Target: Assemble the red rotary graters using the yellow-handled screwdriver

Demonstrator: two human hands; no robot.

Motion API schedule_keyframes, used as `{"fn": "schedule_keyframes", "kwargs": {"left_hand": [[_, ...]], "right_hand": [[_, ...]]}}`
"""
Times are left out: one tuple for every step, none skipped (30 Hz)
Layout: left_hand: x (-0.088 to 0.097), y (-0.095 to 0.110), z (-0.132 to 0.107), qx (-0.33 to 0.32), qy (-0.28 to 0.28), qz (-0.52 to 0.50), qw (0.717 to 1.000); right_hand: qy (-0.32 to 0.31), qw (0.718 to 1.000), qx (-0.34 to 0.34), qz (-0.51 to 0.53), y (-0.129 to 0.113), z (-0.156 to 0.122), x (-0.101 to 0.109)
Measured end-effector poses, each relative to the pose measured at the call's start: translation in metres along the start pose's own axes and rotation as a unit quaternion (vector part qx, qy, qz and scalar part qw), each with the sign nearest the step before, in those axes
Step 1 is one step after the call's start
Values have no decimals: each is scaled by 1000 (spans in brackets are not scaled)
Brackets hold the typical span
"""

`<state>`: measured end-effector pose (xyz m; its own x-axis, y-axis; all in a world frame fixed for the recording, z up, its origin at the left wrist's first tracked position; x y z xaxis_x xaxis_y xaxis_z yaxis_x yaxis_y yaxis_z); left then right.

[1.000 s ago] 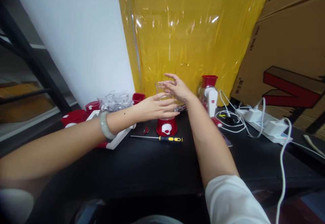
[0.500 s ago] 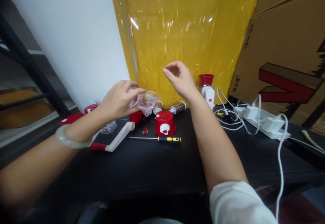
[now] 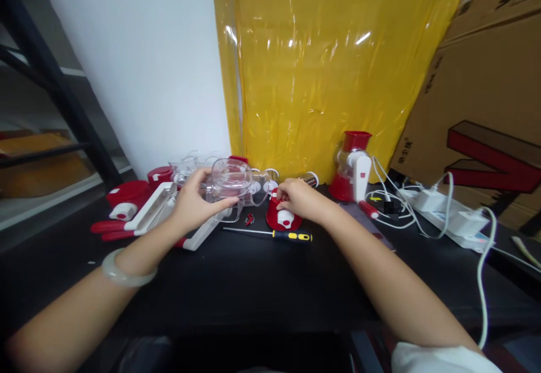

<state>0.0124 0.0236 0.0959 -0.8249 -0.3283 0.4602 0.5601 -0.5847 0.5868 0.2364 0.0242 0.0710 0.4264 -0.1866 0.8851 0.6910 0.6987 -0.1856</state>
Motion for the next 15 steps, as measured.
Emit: {"fn": "schedule_keyframes", "kwargs": {"left_hand": [[1,-3,-1,14,-4,-13,1000],[2,-6,-3,27,-7,-26,999],[2,-9,-4,38,-9,-36,999],[2,-11,-4,45,-12,-42,998],[1,-13,-5,51,-17,-46,998],[-1,-14,-6,55,-23,-48,997],[-3,-15,-6,58,-31,-50,997],[-5,-16,-6,62,-39,-53,996],[-7,-16,-7,67,-47,-58,995],[-9,-17,-7,75,-57,-66,993],[-11,-18,-7,85,-68,-76,991],[-12,-19,-8,97,-79,-85,988],[-14,-20,-8,111,-89,-94,985],[-15,-21,-9,122,-98,-101,983],[-16,-21,-9,128,-105,-107,980]], "right_hand": [[8,1000,0,2,1,0,0],[16,1000,0,7,2,-1,-1],[22,1000,1,13,3,-1,-1],[26,999,2,19,3,-2,-2],[30,999,3,24,4,-3,-3],[34,999,5,27,4,-4,-3],[41,999,5,28,4,-5,-2],[48,998,3,29,5,-6,-2],[55,998,2,30,5,-8,-1],[61,998,0,33,5,-9,-1],[66,997,-1,36,6,-11,-1],[70,997,-1,39,6,-12,-1],[73,996,1,41,6,-13,-1],[76,996,5,41,6,-14,-2],[81,996,12,38,6,-15,-2]]}}
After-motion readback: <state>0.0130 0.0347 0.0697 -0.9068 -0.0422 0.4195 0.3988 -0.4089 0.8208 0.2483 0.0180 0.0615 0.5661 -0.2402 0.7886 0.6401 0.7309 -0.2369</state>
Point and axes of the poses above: each hand's wrist, its own z-axis towards the middle knuckle, its own x-axis out of the back of the hand, y = z × x, the point moved 8 cm from there along z, towards the middle knuckle, and after that the axes turned 13 degrees about x, right-handed, at the moved point
